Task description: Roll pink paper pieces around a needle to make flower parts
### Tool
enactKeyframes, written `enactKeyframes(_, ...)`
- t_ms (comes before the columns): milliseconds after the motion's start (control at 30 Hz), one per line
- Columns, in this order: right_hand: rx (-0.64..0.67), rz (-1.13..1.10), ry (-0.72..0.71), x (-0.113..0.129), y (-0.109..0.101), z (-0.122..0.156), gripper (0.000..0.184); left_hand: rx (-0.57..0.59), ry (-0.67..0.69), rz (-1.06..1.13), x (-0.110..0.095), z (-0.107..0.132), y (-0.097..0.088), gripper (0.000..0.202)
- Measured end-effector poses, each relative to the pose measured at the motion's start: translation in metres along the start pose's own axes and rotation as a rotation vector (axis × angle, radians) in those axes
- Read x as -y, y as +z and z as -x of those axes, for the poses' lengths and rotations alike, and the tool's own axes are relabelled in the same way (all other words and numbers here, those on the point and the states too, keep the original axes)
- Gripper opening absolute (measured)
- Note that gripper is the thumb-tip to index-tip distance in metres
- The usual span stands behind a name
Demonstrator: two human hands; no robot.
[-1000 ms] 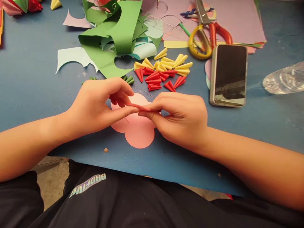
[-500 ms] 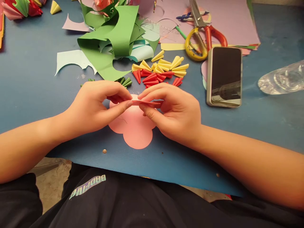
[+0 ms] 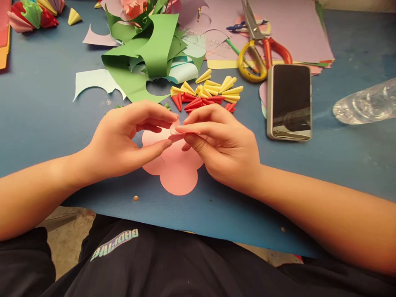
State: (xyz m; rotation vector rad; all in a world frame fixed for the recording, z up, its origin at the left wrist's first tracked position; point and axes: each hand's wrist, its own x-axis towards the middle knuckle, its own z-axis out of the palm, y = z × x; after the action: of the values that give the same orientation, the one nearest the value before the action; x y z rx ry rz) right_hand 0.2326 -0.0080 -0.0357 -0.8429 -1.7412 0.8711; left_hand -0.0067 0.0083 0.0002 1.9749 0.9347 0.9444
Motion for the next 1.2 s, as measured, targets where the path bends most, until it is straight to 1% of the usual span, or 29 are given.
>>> enactKeyframes(67,0.002,0.004,0.022,0.000,0.000,0.000,0.018,0.004,0.016,0.013,0.000,0.000,0.001,0.035)
enactKeyframes(167,-0.014,-0.011,0.058,0.001,0.000,0.000,0.015,0.021,0.036,0.049,-0.003,0.000,0.003,0.027)
enactKeyframes(300,-0.046,-0.126,0.102,0.001,0.003,0.000,0.002,0.027,0.021,0.105,-0.006,0.000,0.005,0.019)
enactKeyframes(400,-0.042,-0.209,0.165,0.001,0.004,0.000,0.013,0.009,0.025,0.127,-0.006,0.000,0.006,0.017)
enactKeyframes(500,-0.012,-0.203,0.208,0.002,0.005,0.000,0.017,0.011,0.017,0.109,-0.005,0.001,0.006,0.018)
enactKeyframes(700,-0.007,-0.150,0.175,0.005,0.004,-0.001,0.018,0.002,0.001,0.074,-0.002,0.002,0.008,0.022)
enactKeyframes(833,-0.052,-0.190,0.192,0.005,0.006,0.000,0.015,0.045,-0.053,0.070,0.003,0.004,0.009,0.033)
enactKeyframes(933,-0.031,-0.218,0.212,0.006,0.006,0.000,0.013,0.067,-0.047,0.045,0.006,0.005,0.009,0.034)
enactKeyframes(1000,0.006,-0.211,0.218,0.005,0.006,0.000,0.012,0.064,-0.012,0.022,0.004,0.004,0.008,0.029)
enactKeyframes(1067,0.024,-0.194,0.212,0.004,0.005,-0.001,0.013,0.061,0.013,-0.022,0.001,0.002,0.007,0.019)
enactKeyframes(1100,0.020,-0.189,0.203,0.004,0.005,-0.001,0.013,0.059,0.020,-0.051,-0.002,0.000,0.007,0.013)
enactKeyframes(1200,-0.028,-0.183,0.142,0.003,0.004,-0.001,0.012,0.037,0.079,-0.102,-0.008,-0.002,0.006,0.007)
